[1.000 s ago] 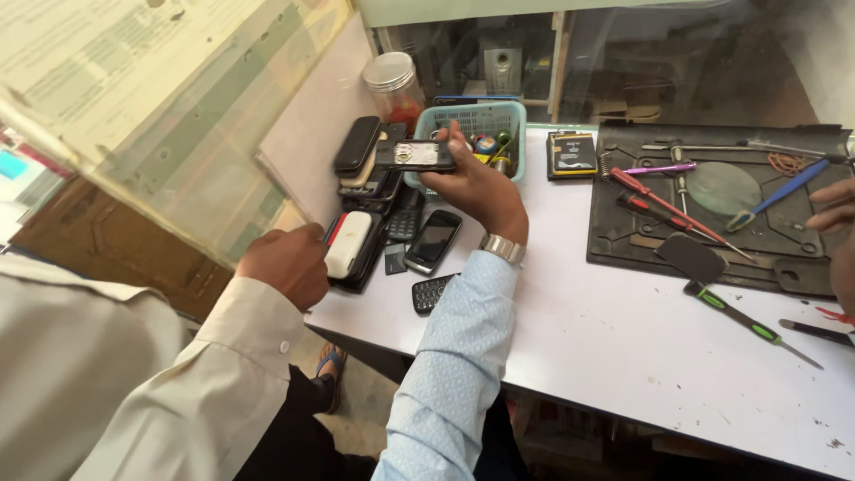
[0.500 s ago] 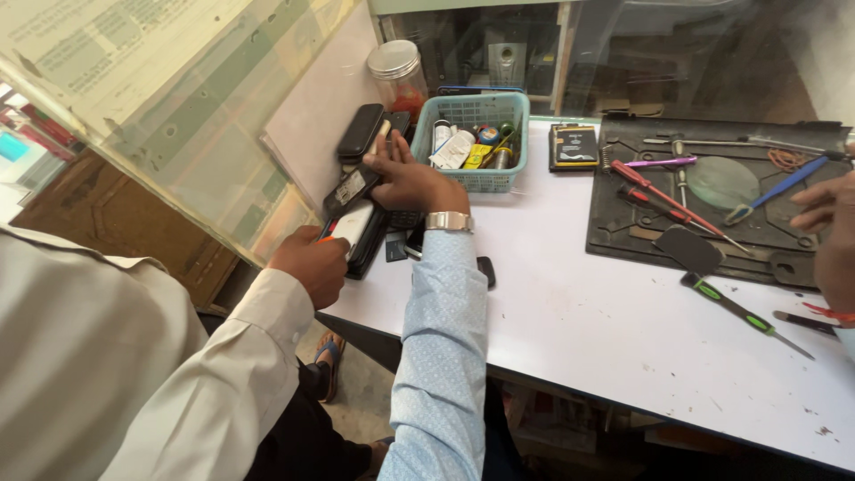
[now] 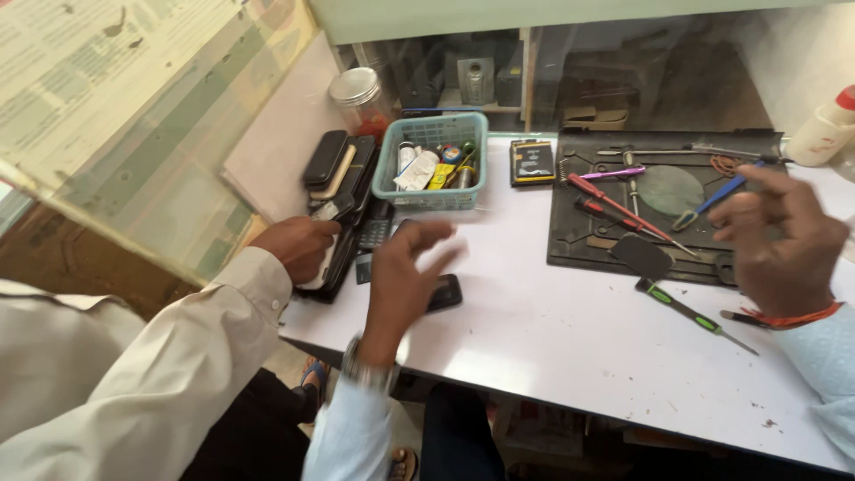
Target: The person disassembles a black feature phone, removes the back cover and battery, and uses a screwdriver and a small metal tool to pry and adjust internal components. The person then reassembles the phone and sets it aside before beginning work on a second phone.
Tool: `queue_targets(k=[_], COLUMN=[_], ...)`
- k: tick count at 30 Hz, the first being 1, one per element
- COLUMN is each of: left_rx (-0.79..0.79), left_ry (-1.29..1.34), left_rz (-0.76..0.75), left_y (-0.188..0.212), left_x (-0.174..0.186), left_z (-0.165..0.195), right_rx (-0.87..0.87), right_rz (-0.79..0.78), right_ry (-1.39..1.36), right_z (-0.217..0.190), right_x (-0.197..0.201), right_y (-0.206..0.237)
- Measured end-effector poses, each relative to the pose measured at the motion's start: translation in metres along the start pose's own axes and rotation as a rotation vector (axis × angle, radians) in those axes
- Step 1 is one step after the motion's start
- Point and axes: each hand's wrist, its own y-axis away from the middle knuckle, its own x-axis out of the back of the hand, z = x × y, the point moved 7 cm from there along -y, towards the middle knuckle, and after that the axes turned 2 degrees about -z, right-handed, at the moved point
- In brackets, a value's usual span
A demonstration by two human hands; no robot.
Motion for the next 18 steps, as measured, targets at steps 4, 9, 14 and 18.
queue_targets(k=[4, 9, 14, 18], left_rx=[-0.133, -0.231, -0.221, 0.171], left_ry=[-0.248, -0.407, 0.162, 1.095], left_rz=[-0.099, -0.084, -0.066, -0.345], left_y=[0.043, 0.046, 0.035, 0.011], left_x=[-0.023, -0.02, -0.041, -0.11], left_z=[0.001, -0.007, 0.031, 0.064], right_rx=[0.185, 0.497, 0.396, 0.118], right_rz=[-0.202, -0.51, -0.57, -0.577], right_ry=[0.108, 0.066, 0.011, -0.243], right_z=[-0.033, -0.089, -0.094, -0.072], right_x=[-0.022, -0.073, -0.078, -0.073], right_y=[0.002, 0.03, 0.029, 0.024])
